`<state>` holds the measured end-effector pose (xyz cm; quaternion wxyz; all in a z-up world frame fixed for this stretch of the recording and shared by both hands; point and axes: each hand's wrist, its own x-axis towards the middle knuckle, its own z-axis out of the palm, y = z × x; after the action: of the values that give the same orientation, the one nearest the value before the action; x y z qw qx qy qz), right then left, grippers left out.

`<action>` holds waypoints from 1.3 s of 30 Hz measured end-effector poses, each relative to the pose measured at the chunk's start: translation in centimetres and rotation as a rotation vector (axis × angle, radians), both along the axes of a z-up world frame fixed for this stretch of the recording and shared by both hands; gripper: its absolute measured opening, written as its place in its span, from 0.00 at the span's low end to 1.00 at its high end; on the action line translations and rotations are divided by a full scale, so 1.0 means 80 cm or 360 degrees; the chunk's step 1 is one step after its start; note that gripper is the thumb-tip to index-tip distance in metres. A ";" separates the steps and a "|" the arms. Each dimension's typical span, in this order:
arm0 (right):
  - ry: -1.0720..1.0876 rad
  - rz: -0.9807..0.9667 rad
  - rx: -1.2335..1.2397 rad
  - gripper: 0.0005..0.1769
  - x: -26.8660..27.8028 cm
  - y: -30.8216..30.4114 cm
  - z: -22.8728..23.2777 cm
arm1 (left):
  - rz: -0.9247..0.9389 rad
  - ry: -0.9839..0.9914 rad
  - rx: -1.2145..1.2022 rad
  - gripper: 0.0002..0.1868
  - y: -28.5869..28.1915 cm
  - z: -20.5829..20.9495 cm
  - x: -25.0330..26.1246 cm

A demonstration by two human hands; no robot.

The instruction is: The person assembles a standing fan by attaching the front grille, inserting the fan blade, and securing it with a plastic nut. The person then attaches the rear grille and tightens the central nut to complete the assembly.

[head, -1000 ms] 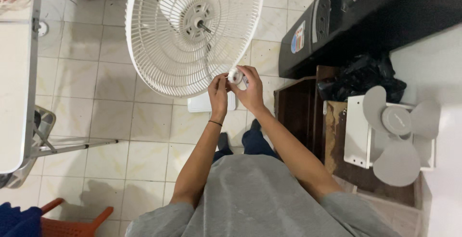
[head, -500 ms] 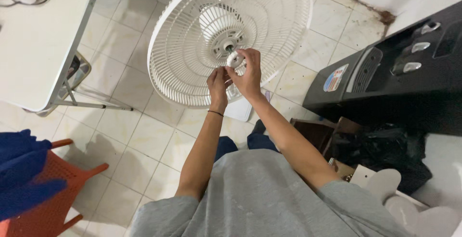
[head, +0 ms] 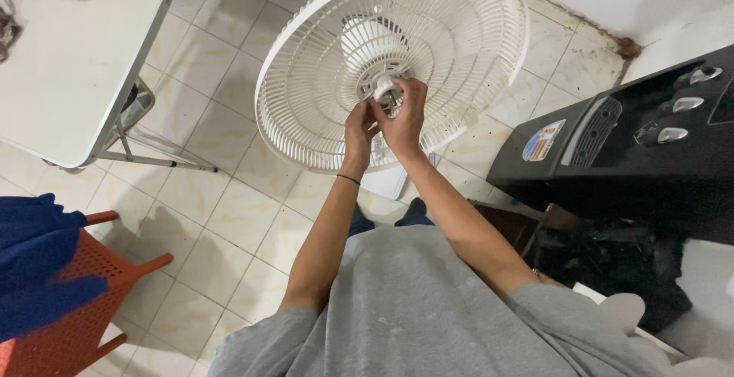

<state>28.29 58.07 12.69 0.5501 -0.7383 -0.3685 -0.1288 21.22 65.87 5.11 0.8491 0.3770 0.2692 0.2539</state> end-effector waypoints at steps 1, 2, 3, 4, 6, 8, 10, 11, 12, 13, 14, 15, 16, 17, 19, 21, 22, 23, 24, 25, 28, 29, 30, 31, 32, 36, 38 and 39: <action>0.0007 -0.0011 -0.0008 0.34 0.001 0.003 0.001 | -0.0010 -0.0005 0.0000 0.25 0.001 0.001 0.000; 0.0015 -0.0022 -0.0017 0.34 0.002 0.005 0.002 | -0.0019 -0.0010 0.0000 0.24 0.002 0.002 0.000; 0.0006 -0.0041 -0.0036 0.34 0.002 0.007 0.003 | -0.0028 -0.0011 0.0000 0.24 0.004 0.004 -0.002; -0.0003 -0.0060 -0.0055 0.34 0.002 0.009 0.004 | -0.0045 -0.0009 0.0020 0.24 0.005 0.005 -0.004; -0.0042 -0.0128 -0.0123 0.33 0.002 0.012 0.006 | -0.0076 -0.0007 0.0059 0.23 0.006 0.007 -0.006; -0.0101 -0.0225 -0.0222 0.32 -0.001 0.013 0.006 | -0.0088 -0.0001 0.0033 0.23 0.006 0.006 -0.006; -0.0167 -0.0259 -0.0148 0.32 -0.003 0.016 0.008 | -0.0097 -0.0001 0.0040 0.23 0.009 0.006 -0.004; -0.0199 -0.0277 -0.0113 0.32 -0.005 0.016 0.007 | -0.0102 -0.0002 0.0056 0.22 0.008 0.004 -0.003; -0.0158 -0.0280 -0.0107 0.32 -0.007 0.016 0.007 | -0.0107 -0.0003 0.0072 0.22 0.008 0.003 -0.003; -0.0116 -0.0284 -0.0100 0.32 -0.008 0.016 0.007 | -0.0106 0.0005 0.0059 0.22 0.009 0.001 -0.002; -0.0074 -0.0288 -0.0093 0.31 -0.008 0.016 0.008 | -0.0105 0.0013 0.0046 0.22 0.009 0.000 -0.001; -0.0015 -0.0298 -0.0113 0.31 -0.009 0.016 0.008 | -0.0103 0.0021 0.0033 0.22 0.009 -0.001 -0.001; 0.0044 -0.0309 -0.0134 0.31 -0.009 0.017 0.009 | -0.0103 0.0018 0.0030 0.22 0.010 -0.001 -0.002; 0.0101 -0.0317 -0.0154 0.31 -0.008 0.018 0.009 | -0.0101 0.0015 0.0028 0.22 0.010 -0.001 -0.002; 0.0129 -0.0352 -0.0181 0.32 -0.006 0.019 0.011 | -0.0099 0.0014 0.0039 0.22 0.010 0.001 -0.002; 0.0213 -0.0397 -0.0194 0.33 -0.006 0.021 0.011 | -0.0099 0.0017 0.0067 0.22 0.010 0.004 -0.004; 0.0281 -0.0424 -0.0193 0.35 -0.006 0.023 0.011 | -0.0112 0.0018 0.0074 0.22 0.010 0.006 -0.006; 0.0350 -0.0447 -0.0192 0.36 -0.006 0.024 0.010 | -0.0122 0.0019 0.0080 0.22 0.009 0.008 -0.007; 0.0359 -0.0445 -0.0184 0.35 -0.005 0.025 0.009 | -0.0131 0.0020 0.0087 0.23 0.009 0.010 -0.008; 0.0367 -0.0441 -0.0177 0.35 -0.005 0.025 0.008 | -0.0130 0.0016 0.0091 0.23 0.008 0.012 -0.010; 0.0374 -0.0377 -0.0087 0.35 -0.004 0.026 0.002 | -0.0136 0.0012 0.0087 0.23 0.007 0.017 -0.011; 0.0372 -0.0348 -0.0043 0.35 -0.003 0.026 0.000 | -0.0141 0.0016 0.0075 0.23 0.007 0.018 -0.011; 0.0359 -0.0347 -0.0033 0.34 -0.002 0.026 -0.003 | -0.0146 0.0021 0.0063 0.23 0.007 0.020 -0.010; 0.0348 -0.0348 -0.0024 0.34 -0.003 0.026 -0.005 | -0.0147 0.0010 0.0051 0.24 0.006 0.021 -0.011; 0.0337 -0.0349 -0.0015 0.34 -0.004 0.026 -0.008 | -0.0148 -0.0001 0.0039 0.24 0.007 0.022 -0.011; 0.0310 -0.0253 0.0090 0.32 -0.004 0.021 -0.014 | -0.0193 -0.0074 -0.0025 0.25 0.004 0.026 -0.014; 0.0208 -0.0269 0.0040 0.32 -0.005 0.017 -0.013 | -0.0217 -0.0056 -0.0019 0.25 0.001 0.028 -0.015; 0.0174 -0.0265 0.0039 0.32 -0.005 0.015 -0.011 | -0.0229 -0.0046 -0.0015 0.25 0.000 0.030 -0.015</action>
<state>27.86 59.26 11.83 0.5658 -0.7655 -0.2737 -0.1379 19.98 65.85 7.49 0.8707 0.3876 0.2303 0.1965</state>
